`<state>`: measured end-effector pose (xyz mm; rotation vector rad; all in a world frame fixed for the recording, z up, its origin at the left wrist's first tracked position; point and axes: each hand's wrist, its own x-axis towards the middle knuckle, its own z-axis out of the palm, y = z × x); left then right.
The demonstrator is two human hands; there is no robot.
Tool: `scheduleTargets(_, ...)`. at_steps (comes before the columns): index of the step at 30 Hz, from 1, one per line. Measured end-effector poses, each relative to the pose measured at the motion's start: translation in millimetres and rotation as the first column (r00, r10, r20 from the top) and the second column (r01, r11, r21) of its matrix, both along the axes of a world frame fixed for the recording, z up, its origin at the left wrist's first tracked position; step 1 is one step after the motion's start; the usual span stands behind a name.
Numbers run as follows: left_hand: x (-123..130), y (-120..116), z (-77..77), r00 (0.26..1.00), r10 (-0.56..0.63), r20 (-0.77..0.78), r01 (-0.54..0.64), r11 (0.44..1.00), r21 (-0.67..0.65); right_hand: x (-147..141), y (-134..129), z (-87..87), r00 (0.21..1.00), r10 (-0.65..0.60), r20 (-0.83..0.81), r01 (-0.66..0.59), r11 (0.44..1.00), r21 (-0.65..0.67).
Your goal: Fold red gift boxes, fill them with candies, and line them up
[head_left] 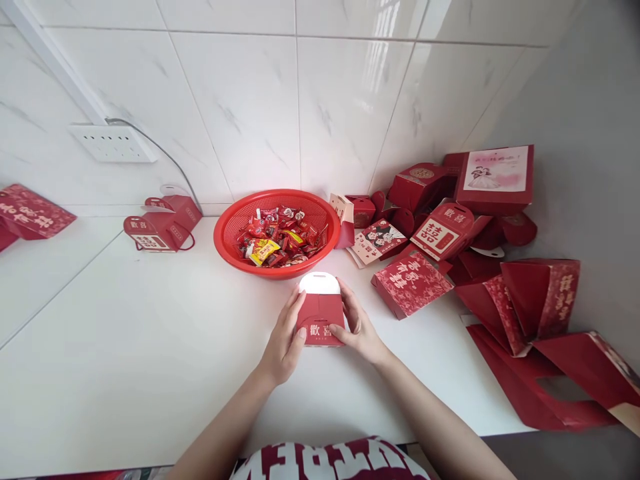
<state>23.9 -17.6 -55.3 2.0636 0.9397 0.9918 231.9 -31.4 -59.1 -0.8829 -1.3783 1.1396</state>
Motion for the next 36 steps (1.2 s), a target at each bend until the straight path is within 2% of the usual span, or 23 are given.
scheduleTargets(6, -2.6, 0.0, -6.4, 0.999, 0.012, 0.053, -0.008, 0.997, -0.083, 7.9, -0.9, 4.0, 0.99, 0.02, 0.142, -0.029, 0.997, 0.066)
scheduleTargets(12, -6.6, 3.9, -3.3, 1.0, -0.003, 0.02, 0.002, 1.0, 0.008, 7.1, -3.2, 7.6, 0.968, 0.019, 0.249, -0.038, 0.997, 0.073)
scheduleTargets(18, -10.3, 6.9, 1.7, 0.999, -0.033, -0.005, 0.033, 0.999, -0.033, 3.9, -3.2, 9.6, 0.965, -0.006, 0.262, -0.015, 0.997, 0.078)
scheduleTargets(21, -16.3, 9.8, 8.6, 0.999, -0.04, -0.034, 0.038, 0.998, -0.042, 2.9, -6.7, 13.6, 0.956, -0.02, 0.294, -0.007, 0.996, 0.09)
scheduleTargets(24, -28.8, 11.4, 27.4, 0.987, 0.069, -0.145, -0.074, 0.997, -0.029, -0.2, -17.1, 21.5, 0.929, -0.012, 0.369, -0.012, 0.998, 0.065)
scheduleTargets(27, -42.5, 5.5, 55.1, 0.92, 0.243, -0.309, -0.24, 0.97, 0.048, -8.6, -32.7, 33.0, 0.86, -0.024, 0.51, -0.007, 0.998, 0.059)
scheduleTargets(30, -47.2, -11.3, 75.5, 0.826, 0.312, -0.469, -0.269, 0.95, 0.159, -19.6, -46.3, 45.0, 0.8, -0.027, 0.599, -0.05, 0.992, 0.112)
scheduleTargets(33, -40.1, -32.1, 75.6, 0.748, 0.302, -0.591, -0.184, 0.95, 0.253, -27.4, -52.7, 52.4, 0.763, -0.017, 0.646, -0.112, 0.981, 0.158)
scheduleTargets(36, -29.0, -44.1, 61.1, 0.708, 0.303, -0.637, -0.135, 0.945, 0.299, -29.8, -52.9, 53.2, 0.738, -0.018, 0.674, -0.154, 0.968, 0.196)
